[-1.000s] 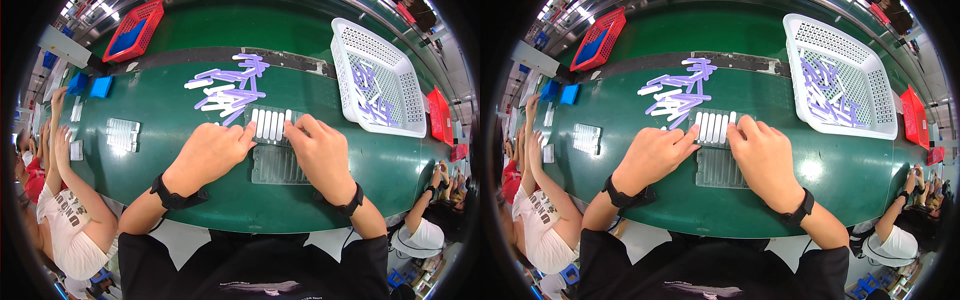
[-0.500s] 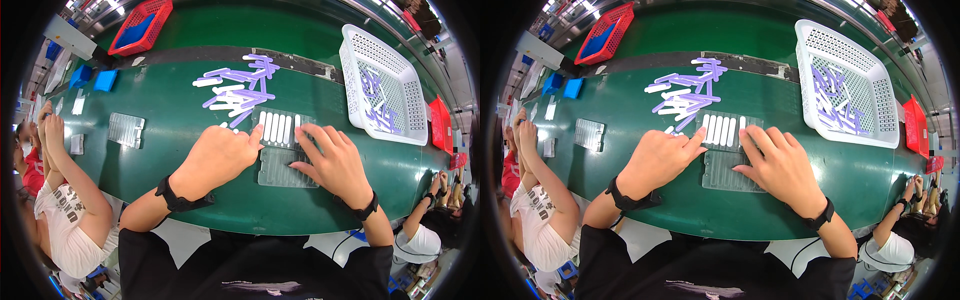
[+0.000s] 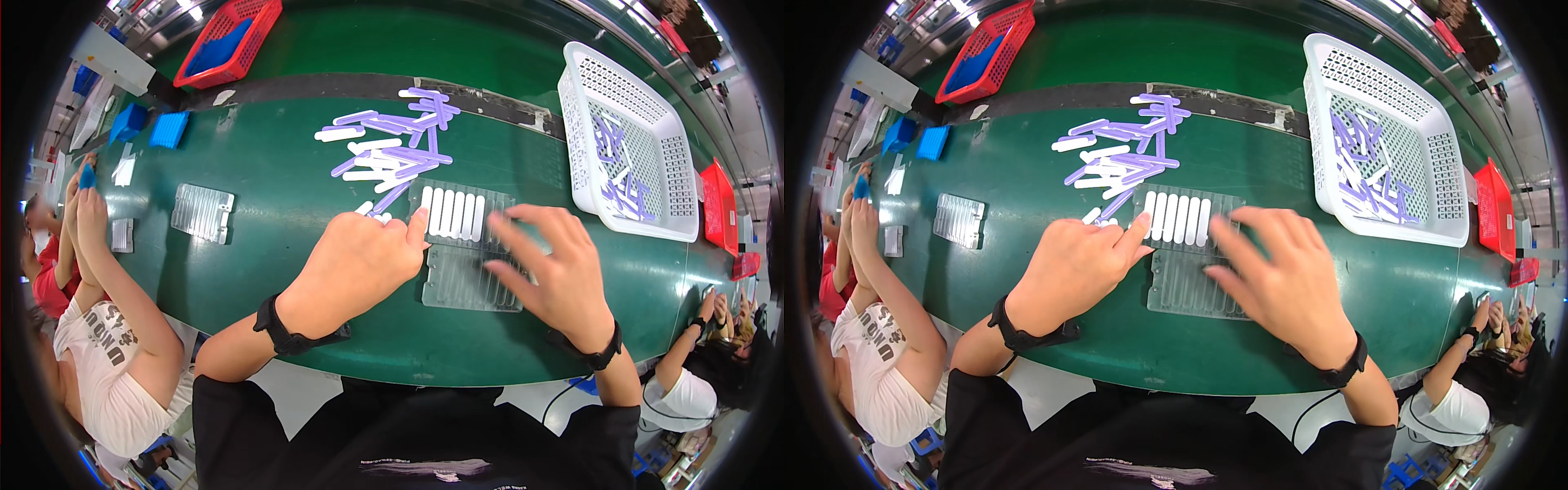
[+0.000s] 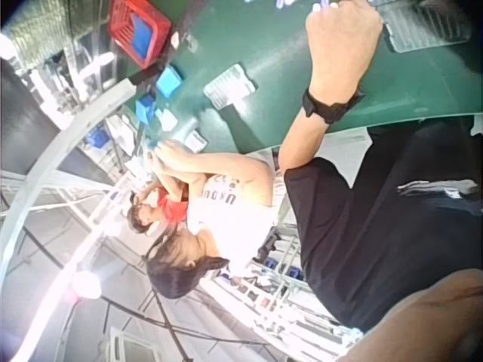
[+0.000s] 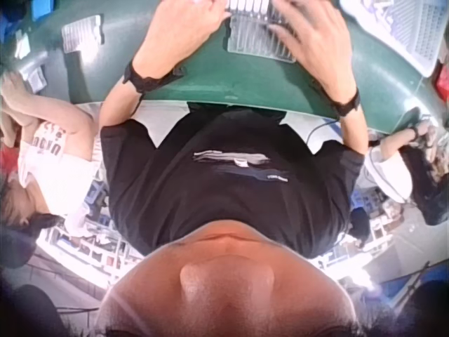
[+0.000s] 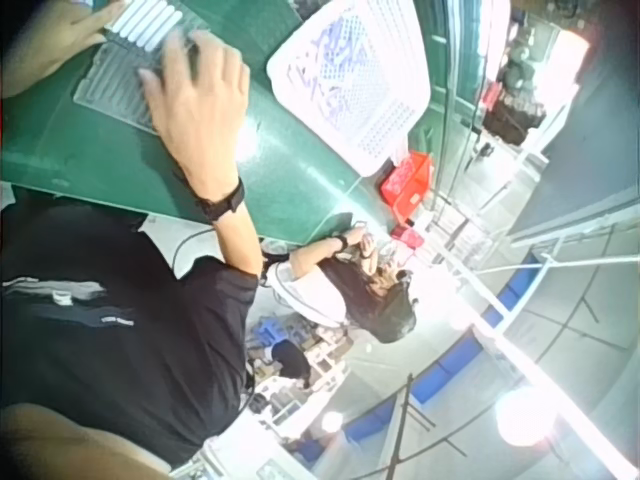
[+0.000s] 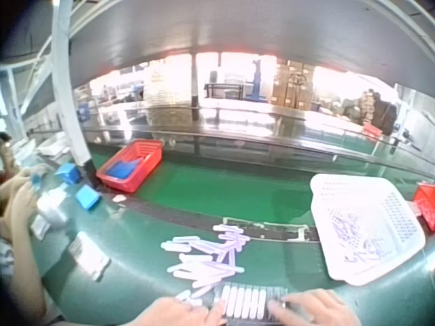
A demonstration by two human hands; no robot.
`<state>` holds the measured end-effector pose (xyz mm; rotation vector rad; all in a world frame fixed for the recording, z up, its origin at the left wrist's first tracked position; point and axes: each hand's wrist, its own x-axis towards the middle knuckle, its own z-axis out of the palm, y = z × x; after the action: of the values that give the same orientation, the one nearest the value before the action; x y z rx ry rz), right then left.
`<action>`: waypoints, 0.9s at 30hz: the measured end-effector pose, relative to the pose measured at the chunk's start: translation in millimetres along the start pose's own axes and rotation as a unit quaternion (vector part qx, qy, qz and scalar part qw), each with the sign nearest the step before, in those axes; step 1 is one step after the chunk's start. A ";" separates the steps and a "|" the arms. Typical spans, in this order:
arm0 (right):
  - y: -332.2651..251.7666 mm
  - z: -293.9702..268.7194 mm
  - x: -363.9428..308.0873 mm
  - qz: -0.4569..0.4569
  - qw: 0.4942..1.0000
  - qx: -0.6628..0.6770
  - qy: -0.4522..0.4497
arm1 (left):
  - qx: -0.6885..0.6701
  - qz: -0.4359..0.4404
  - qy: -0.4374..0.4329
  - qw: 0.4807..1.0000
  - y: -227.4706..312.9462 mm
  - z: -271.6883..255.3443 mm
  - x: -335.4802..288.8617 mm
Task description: The recorder is assembling small plastic components by placing white and purple plastic strips into designated slots within clear plastic trays.
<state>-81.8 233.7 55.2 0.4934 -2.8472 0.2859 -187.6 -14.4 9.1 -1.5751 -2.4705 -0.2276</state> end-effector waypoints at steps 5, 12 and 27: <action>0.3 4.5 -5.6 0.286 0.946 0.115 -0.104 | -0.010 -0.031 -0.055 0.998 -7.2 -13.7 -5.0; 13.0 24.5 24.8 0.175 0.979 0.101 -0.033 | -0.144 -0.058 0.038 0.987 -58.8 -17.1 14.3; 38.2 53.9 87.9 0.153 0.977 0.131 -0.065 | -0.372 -0.206 -0.014 0.905 -81.1 18.4 40.8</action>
<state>-186.4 229.8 21.3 0.1185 -3.0252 0.7173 -279.6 -8.3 -0.1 -1.2030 -2.8896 -1.3561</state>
